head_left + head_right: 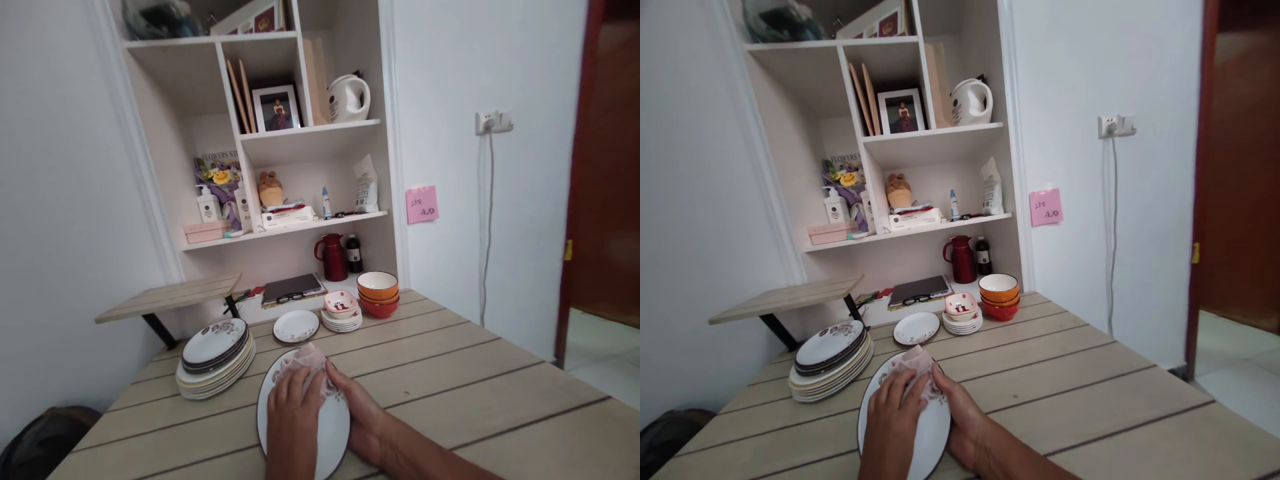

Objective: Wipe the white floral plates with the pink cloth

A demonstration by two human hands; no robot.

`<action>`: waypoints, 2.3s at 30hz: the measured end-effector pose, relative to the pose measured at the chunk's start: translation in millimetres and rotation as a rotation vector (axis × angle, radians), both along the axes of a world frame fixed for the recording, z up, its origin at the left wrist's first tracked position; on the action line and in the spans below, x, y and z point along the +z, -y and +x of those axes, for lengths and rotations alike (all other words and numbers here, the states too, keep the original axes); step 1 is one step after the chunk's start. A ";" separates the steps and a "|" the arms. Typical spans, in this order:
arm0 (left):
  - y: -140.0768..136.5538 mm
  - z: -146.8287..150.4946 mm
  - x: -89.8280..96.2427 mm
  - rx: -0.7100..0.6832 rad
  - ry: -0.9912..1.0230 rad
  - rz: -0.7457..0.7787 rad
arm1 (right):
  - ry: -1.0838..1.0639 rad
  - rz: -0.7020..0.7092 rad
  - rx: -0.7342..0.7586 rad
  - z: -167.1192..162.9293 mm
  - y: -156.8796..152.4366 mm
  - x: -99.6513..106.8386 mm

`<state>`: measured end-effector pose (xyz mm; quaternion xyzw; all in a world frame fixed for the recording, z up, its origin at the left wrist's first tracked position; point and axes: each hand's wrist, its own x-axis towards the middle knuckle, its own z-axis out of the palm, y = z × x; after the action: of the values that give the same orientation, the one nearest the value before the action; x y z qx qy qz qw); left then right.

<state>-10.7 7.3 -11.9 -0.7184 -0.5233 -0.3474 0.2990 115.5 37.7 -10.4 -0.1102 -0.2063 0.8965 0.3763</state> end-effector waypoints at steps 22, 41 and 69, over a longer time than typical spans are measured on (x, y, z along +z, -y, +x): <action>5.1 3.2 4.8 0.130 0.111 -0.103 | 0.018 -0.034 -0.107 0.2 0.4 4.6; 8.1 8.7 1.8 0.017 0.123 -0.275 | 0.015 0.004 -0.101 2.6 -0.6 5.2; 6.7 0.5 4.7 0.109 0.086 -0.355 | 0.038 -0.029 -0.160 5.8 -9.5 3.7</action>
<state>-10.2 0.6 -7.2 -0.7150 -0.6267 -0.2633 0.1635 121.3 47.2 -6.7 -0.1488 -0.1907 0.8642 0.4413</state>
